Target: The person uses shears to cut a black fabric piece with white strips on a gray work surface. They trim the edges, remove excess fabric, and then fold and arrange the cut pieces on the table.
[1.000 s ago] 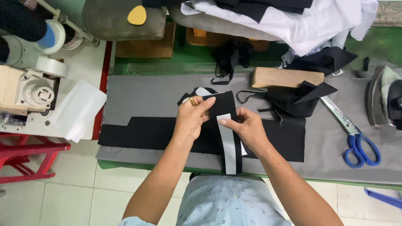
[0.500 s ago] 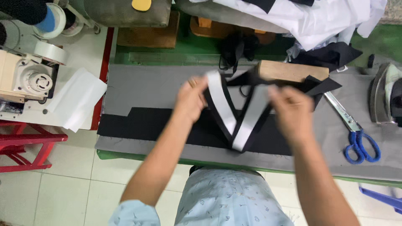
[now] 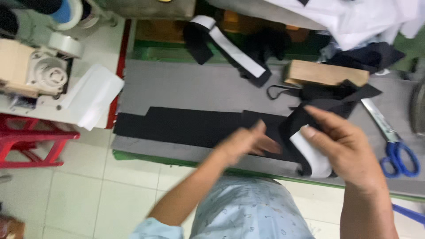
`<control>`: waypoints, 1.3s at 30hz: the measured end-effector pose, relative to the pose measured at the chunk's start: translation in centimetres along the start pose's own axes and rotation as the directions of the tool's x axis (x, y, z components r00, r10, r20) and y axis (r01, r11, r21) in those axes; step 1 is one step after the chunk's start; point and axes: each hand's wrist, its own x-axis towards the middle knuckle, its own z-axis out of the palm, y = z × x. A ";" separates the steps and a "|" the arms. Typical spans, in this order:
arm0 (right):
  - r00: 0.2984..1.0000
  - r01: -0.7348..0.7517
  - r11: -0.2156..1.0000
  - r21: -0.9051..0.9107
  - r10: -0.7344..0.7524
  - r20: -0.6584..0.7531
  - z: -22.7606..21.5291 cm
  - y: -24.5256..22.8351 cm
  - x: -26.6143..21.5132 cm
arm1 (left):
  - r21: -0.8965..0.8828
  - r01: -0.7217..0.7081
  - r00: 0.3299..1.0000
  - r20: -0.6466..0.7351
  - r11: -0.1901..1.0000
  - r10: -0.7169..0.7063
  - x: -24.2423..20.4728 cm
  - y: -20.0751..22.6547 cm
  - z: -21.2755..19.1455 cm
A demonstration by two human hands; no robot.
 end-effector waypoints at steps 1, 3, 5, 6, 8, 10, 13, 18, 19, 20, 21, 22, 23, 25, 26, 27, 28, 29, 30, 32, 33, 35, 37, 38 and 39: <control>0.995 -0.064 0.998 -0.026 0.066 0.080 1.0 0.6 -0.1 | -0.306 -0.046 0.961 0.245 0.951 0.126 1.8 -4.5 1.2; 0.971 -0.117 0.992 -0.050 0.125 0.205 2.8 1.3 -0.1 | -0.588 -0.036 0.869 0.381 0.808 0.316 1.7 -7.3 2.5; 0.903 -0.171 0.984 -0.046 0.175 0.392 3.1 1.4 -0.3 | -0.976 -0.028 0.788 0.112 0.217 0.605 -0.7 -3.6 2.6; 0.898 -0.170 0.984 -0.051 0.176 0.404 3.2 1.8 0.0 | -0.977 -0.039 0.789 0.098 0.208 0.607 -1.1 -2.5 0.6; 0.839 -0.285 0.958 0.009 0.245 0.485 3.1 2.7 0.6 | -0.847 -0.489 0.847 -0.404 0.210 0.345 -1.9 -0.3 -3.0; 0.771 -0.300 0.951 -0.078 0.290 0.568 2.7 3.9 1.7 | -0.750 -0.608 0.794 -0.564 0.261 0.229 -3.2 -0.9 -7.7; 0.679 -0.351 0.910 -0.220 0.409 0.610 1.2 8.4 4.4 | -0.564 -0.761 0.611 -0.789 0.319 0.063 -5.6 -2.5 -13.9; 0.824 -0.183 0.768 -0.614 0.460 0.330 -3.6 16.6 9.3 | -0.550 -0.658 0.477 -0.833 0.515 -0.280 -6.3 -10.4 -22.9; 0.864 -0.143 0.729 -0.669 0.422 0.275 -4.7 19.6 10.2 | -0.564 -0.651 0.469 -0.825 0.508 -0.315 -5.6 -12.9 -24.8; 0.902 -0.107 0.686 -0.720 0.372 0.220 -5.8 22.5 11.2 | -0.578 -0.644 0.463 -0.816 0.501 -0.346 -4.8 -15.1 -26.7; 0.902 -0.107 0.686 -0.720 0.372 0.220 -5.7 22.5 10.8 | -0.578 -0.644 0.464 -0.816 0.501 -0.345 -5.2 -15.4 -27.3; 0.903 -0.166 0.614 -0.771 0.409 0.131 -5.7 22.6 10.3 | -0.533 -0.636 0.430 -0.845 0.559 -0.316 -5.7 -15.8 -27.7; 0.899 -0.226 0.539 -0.812 0.436 0.039 -5.6 22.6 9.9 | -0.484 -0.624 0.398 -0.872 0.614 -0.284 -6.1 -16.2 -28.2; 0.915 -0.269 0.554 -0.788 0.402 -0.029 -6.3 22.9 8.9 | -0.399 -0.576 0.355 -0.908 0.713 -0.222 -7.2 -16.4 -29.1; 0.924 -0.314 0.574 -0.756 0.368 -0.104 -6.7 23.2 8.3 | -0.303 -0.517 0.322 -0.935 0.800 -0.146 -7.6 -16.5 -29.6; 0.924 -0.314 0.573 -0.757 0.369 -0.104 -7.1 23.6 7.6 | -0.305 -0.517 0.322 -0.935 0.800 -0.149 -8.0 -16.8 -30.2; 0.909 -0.380 0.675 -0.632 0.398 -0.121 -7.4 24.0 6.9 | -0.191 -0.389 0.360 -0.932 0.901 -0.042 -8.2 -17.0 -30.8; 0.894 -0.436 0.760 -0.482 0.429 -0.131 -7.8 24.4 6.3 | -0.056 -0.258 0.412 -0.910 0.965 0.057 -8.5 -17.2 -31.4; 0.893 -0.438 0.759 -0.481 0.430 -0.133 -8.4 25.8 6.2 | -0.056 -0.257 0.414 -0.909 0.965 0.057 -8.9 -16.5 -31.1; 0.906 -0.422 0.854 -0.303 0.400 -0.137 -9.6 28.6 6.1 | 0.199 -0.042 0.361 -0.911 0.979 0.201 -9.6 -14.9 -30.4; 0.905 -0.426 0.853 -0.301 0.402 -0.140 -9.8 29.0 6.1 | 0.200 -0.041 0.364 -0.909 0.979 0.201 -9.7 -14.4 -30.0; 0.883 -0.452 0.852 -0.264 0.386 -0.267 -10.0 29.8 6.4 | 0.284 0.073 0.324 -0.913 0.956 0.247 -9.9 -13.3 -29.2; 0.867 -0.491 0.792 -0.363 0.403 -0.295 -9.6 27.8 5.4 | 0.351 0.062 0.298 -0.900 0.934 0.319 -8.1 -16.0 -31.1; 0.851 -0.523 0.720 -0.455 0.414 -0.324 -9.3 26.9 5.0 | 0.417 0.052 0.270 -0.881 0.908 0.389 -7.3 -17.3 -32.1; 0.852 -0.522 0.722 -0.454 0.415 -0.321 -9.3 27.4 5.1 | 0.418 0.054 0.268 -0.881 0.907 0.390 -7.5 -17.2 -32.2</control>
